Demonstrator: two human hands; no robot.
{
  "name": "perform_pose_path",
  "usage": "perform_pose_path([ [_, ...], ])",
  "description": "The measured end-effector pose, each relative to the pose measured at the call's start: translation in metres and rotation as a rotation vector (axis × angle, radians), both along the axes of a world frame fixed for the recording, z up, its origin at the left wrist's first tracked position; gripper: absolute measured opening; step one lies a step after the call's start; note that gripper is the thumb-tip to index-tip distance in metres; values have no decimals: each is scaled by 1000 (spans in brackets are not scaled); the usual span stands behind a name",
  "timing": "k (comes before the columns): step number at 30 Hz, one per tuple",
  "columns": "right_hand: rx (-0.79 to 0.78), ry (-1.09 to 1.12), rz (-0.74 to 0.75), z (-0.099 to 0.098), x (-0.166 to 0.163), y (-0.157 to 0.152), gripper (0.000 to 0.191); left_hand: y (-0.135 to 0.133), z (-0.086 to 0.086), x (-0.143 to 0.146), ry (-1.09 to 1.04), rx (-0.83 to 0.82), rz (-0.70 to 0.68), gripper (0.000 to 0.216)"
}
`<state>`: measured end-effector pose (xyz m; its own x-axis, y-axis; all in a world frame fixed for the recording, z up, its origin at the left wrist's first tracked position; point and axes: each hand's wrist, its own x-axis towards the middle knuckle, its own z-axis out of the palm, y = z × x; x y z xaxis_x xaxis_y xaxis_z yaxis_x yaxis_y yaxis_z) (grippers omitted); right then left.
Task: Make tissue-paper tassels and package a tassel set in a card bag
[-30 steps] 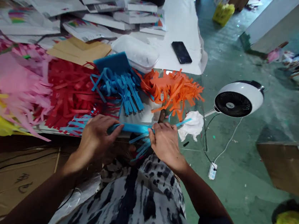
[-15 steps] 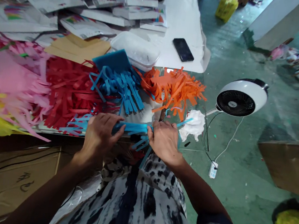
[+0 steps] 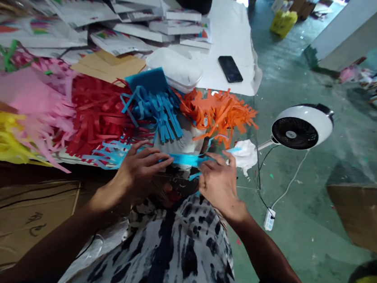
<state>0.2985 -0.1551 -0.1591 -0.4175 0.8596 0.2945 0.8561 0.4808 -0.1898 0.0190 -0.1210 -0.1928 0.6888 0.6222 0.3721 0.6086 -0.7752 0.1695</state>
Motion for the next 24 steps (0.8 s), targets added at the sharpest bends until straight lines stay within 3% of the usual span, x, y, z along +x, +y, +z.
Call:
perform_pose_path([
  [7,9,22,91,8,-35,0,22,0,1,7,39,-31,13,62],
  [13,22,-33,51,1,-32,8,19,-2,15,-20,-12,-50,7,39],
  [17,57,-88,94,-5,-26,15,18,0,31,-37,-52,76,188,26],
  [19,88,-120,111,-9,-27,19,19,2,37,-32,-63,127,215,19],
  [21,117,-140,120,-13,-30,22,19,3,36,-16,-94,130,156,19],
  [24,126,-158,109,-15,-32,26,18,5,20,9,-89,73,63,19],
])
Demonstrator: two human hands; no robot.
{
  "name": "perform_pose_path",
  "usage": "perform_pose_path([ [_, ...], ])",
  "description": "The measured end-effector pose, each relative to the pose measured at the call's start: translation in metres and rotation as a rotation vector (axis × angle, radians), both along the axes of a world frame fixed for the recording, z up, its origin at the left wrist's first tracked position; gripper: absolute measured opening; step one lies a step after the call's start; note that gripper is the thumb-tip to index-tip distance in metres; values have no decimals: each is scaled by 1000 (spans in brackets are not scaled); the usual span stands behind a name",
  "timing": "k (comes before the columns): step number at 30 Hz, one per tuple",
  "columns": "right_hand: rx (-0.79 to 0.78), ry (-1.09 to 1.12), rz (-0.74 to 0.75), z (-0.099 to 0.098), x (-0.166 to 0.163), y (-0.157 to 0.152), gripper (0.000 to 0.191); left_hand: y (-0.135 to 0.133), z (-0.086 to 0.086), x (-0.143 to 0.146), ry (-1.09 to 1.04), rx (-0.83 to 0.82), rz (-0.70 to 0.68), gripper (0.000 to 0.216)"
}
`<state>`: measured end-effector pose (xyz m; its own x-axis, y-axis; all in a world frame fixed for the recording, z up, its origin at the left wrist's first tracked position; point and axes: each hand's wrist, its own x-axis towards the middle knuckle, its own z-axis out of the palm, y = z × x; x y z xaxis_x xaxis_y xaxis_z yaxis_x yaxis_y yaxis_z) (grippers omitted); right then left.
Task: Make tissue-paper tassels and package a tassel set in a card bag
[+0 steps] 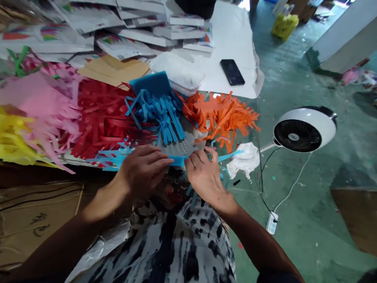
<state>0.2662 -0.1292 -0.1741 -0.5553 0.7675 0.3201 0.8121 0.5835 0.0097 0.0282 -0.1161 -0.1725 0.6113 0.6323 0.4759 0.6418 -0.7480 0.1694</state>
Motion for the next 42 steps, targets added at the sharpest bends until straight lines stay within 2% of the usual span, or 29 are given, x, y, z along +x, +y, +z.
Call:
perform_pose_path([
  [4,-70,9,-5,7,1,2,19,6,-28,7,62,-100,-53,22],
  [7,-118,40,19,13,3,2,21,10,-36,0,80,-110,-81,30],
  [11,-90,18,40,11,2,3,19,11,-27,2,26,-74,-32,12],
  [15,-78,-13,15,5,-2,7,20,11,-19,9,-1,-100,-23,16],
  [19,-126,25,-3,11,-1,8,20,12,-25,7,5,-46,-24,15],
  [24,-139,35,64,18,2,6,18,15,-33,4,11,0,-41,15],
  [31,-44,-5,33,11,-1,11,22,14,-21,9,22,-9,18,20],
  [35,-85,33,33,15,-4,11,20,10,-22,12,57,-15,24,15],
  [39,-146,43,61,16,-3,9,20,5,-26,8,40,-57,14,19],
  [42,-192,72,-11,12,3,8,22,1,-22,-2,-10,-105,86,16],
])
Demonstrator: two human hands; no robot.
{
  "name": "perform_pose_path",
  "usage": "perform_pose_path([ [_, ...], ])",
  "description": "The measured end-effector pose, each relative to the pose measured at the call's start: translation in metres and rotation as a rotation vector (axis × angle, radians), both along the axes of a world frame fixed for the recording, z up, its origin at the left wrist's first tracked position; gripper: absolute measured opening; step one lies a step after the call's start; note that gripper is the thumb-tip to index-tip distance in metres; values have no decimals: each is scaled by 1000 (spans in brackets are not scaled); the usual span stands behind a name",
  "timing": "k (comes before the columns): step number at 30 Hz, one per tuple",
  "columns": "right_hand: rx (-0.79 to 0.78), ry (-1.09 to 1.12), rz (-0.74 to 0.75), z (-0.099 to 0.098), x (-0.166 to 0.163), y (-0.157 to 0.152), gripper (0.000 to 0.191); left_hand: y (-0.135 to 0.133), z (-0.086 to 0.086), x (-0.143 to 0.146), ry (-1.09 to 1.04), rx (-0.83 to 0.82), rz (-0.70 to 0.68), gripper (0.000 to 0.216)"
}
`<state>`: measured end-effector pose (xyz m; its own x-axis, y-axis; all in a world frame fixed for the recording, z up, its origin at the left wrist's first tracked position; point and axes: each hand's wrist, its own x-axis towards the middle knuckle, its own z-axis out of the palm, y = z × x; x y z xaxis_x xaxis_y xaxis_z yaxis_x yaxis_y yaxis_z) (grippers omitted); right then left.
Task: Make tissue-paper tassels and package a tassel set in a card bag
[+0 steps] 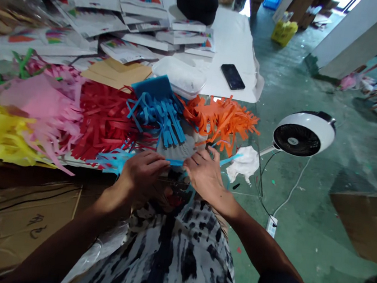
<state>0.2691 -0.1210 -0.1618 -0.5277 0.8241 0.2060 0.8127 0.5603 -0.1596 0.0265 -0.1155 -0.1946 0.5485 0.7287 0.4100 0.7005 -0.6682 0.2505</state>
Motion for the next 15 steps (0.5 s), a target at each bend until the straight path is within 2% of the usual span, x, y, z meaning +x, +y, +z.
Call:
perform_pose_path([
  [5,-56,-19,-122,-3,2,0,21,-2,14,-13,-47,-132,154,21],
  [10,-39,-93,-150,1,-8,3,20,4,13,-11,7,-115,284,25],
  [15,-37,-133,-161,3,-14,5,18,9,12,-12,57,-123,285,24],
])
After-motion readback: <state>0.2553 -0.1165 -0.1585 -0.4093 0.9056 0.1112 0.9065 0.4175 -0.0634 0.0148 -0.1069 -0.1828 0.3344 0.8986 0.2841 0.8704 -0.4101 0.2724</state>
